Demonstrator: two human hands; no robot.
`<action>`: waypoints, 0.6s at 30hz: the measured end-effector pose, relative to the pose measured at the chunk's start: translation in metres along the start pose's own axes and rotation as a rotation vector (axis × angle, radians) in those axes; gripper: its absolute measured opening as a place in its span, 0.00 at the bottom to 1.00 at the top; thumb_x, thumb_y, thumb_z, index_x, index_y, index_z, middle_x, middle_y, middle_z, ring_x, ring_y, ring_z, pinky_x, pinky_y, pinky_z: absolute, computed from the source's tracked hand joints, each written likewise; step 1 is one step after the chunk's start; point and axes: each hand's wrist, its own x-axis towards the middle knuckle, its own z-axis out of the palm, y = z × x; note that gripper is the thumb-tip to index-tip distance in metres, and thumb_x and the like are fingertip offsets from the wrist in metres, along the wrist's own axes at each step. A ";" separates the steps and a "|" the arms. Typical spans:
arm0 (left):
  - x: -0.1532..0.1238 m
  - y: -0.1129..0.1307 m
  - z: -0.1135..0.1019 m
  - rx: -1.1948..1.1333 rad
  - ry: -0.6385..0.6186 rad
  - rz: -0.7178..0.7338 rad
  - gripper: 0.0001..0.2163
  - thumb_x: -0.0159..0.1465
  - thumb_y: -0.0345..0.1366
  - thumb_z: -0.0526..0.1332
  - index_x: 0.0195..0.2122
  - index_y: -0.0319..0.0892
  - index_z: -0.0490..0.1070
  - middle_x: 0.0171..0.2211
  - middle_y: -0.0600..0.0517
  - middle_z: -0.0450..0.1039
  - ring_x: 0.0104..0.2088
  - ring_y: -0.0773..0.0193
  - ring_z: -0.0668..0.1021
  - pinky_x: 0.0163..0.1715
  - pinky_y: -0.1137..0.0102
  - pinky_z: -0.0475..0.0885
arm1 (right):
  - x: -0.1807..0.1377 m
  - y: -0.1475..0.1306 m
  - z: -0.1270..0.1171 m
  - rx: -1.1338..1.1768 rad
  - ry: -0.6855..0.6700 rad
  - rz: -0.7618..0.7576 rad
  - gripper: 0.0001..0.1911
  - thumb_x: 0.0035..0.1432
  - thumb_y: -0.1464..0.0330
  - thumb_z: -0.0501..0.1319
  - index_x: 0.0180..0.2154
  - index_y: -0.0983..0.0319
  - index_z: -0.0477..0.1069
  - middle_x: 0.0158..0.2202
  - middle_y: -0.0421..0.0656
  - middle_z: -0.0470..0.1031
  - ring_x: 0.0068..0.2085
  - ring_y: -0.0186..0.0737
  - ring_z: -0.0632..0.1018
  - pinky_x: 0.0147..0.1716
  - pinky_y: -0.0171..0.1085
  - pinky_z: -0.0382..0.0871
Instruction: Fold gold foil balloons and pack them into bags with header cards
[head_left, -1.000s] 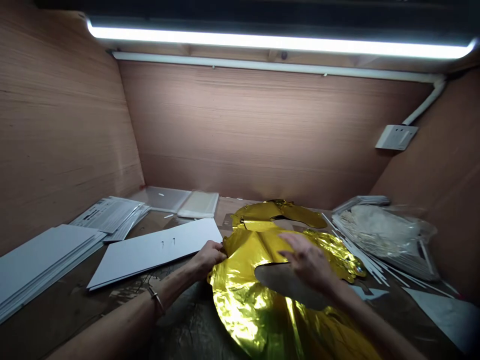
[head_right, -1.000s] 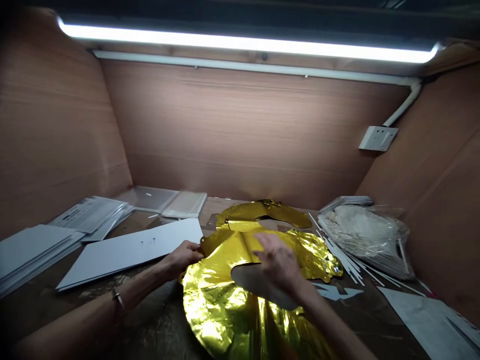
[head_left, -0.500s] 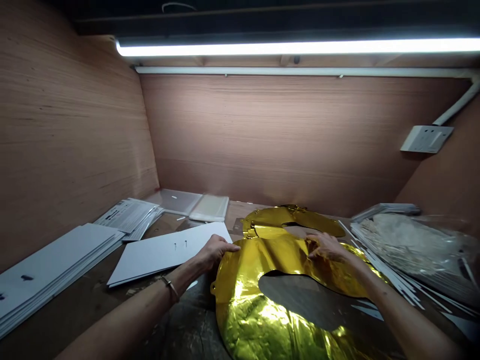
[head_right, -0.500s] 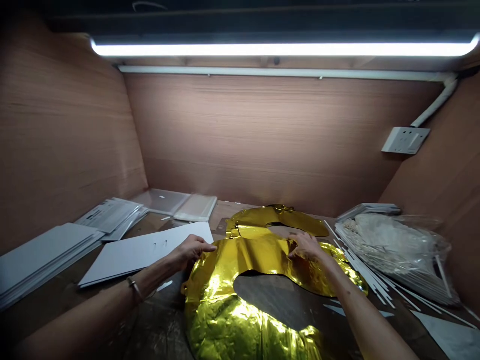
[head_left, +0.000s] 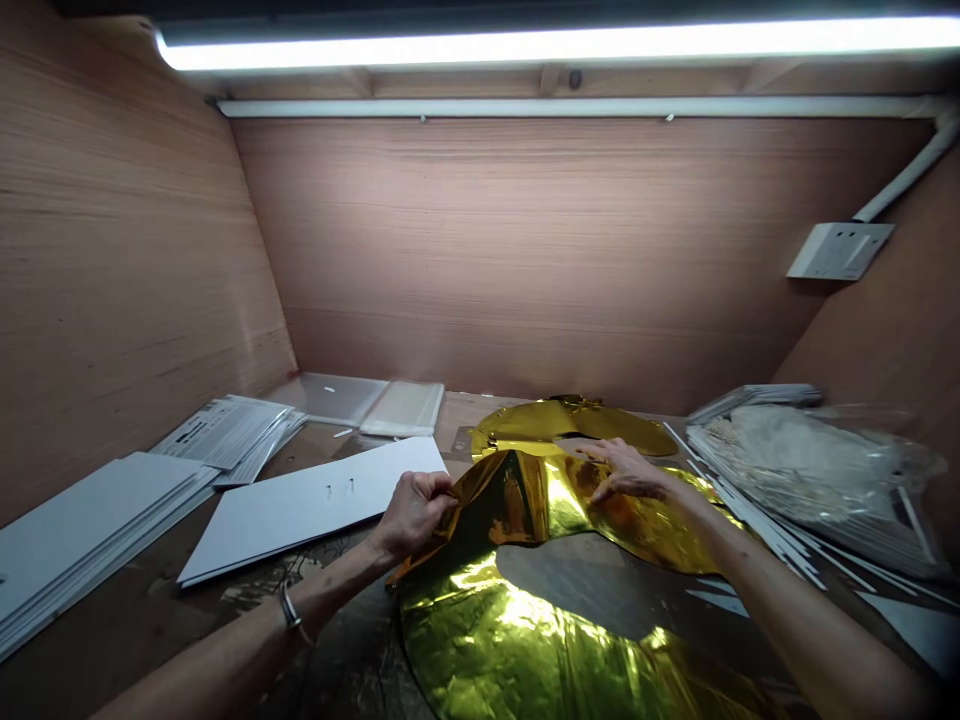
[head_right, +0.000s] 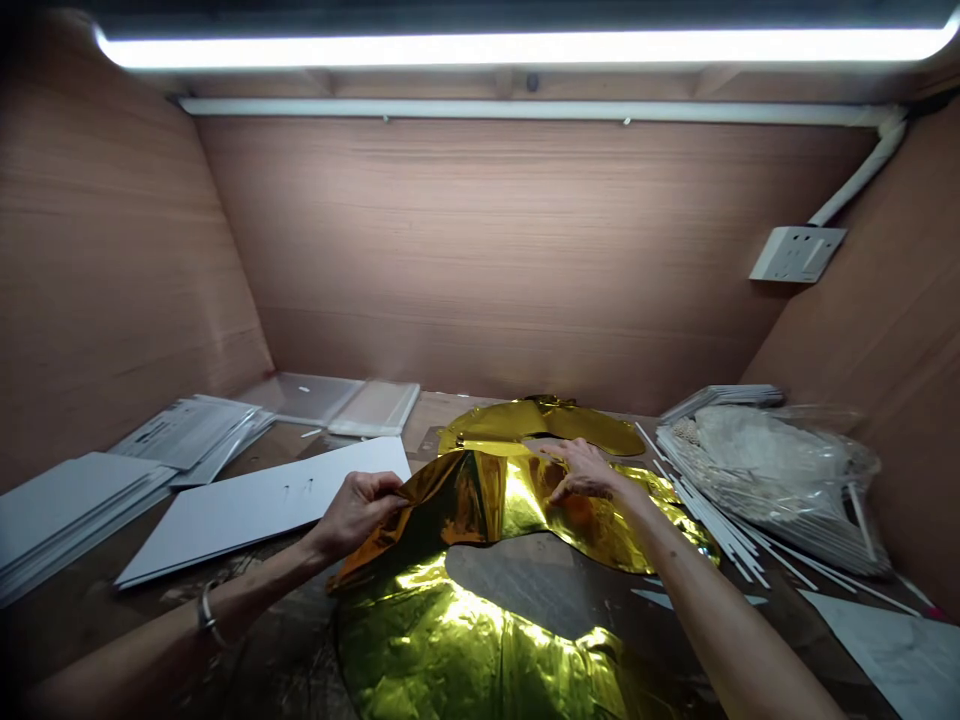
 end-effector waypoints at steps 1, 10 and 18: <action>-0.004 0.001 -0.001 0.063 0.002 0.055 0.07 0.50 0.31 0.54 0.23 0.39 0.71 0.21 0.55 0.70 0.26 0.66 0.70 0.26 0.77 0.62 | 0.002 -0.001 0.000 0.003 -0.003 -0.009 0.40 0.31 0.57 0.64 0.51 0.50 0.56 0.43 0.44 0.65 0.44 0.49 0.62 0.40 0.41 0.55; -0.020 0.006 -0.002 0.338 0.032 0.294 0.11 0.56 0.32 0.50 0.24 0.39 0.71 0.22 0.54 0.70 0.24 0.67 0.69 0.25 0.77 0.61 | 0.026 -0.010 -0.005 0.016 -0.029 -0.124 0.33 0.29 0.61 0.66 0.44 0.48 0.64 0.45 0.41 0.62 0.44 0.48 0.62 0.41 0.41 0.56; -0.024 -0.001 -0.006 0.451 0.065 0.324 0.11 0.57 0.31 0.49 0.27 0.40 0.70 0.23 0.53 0.70 0.24 0.68 0.71 0.26 0.77 0.63 | 0.026 -0.023 -0.025 -0.042 0.042 -0.111 0.12 0.54 0.64 0.52 0.30 0.66 0.67 0.30 0.39 0.69 0.31 0.33 0.71 0.31 0.37 0.65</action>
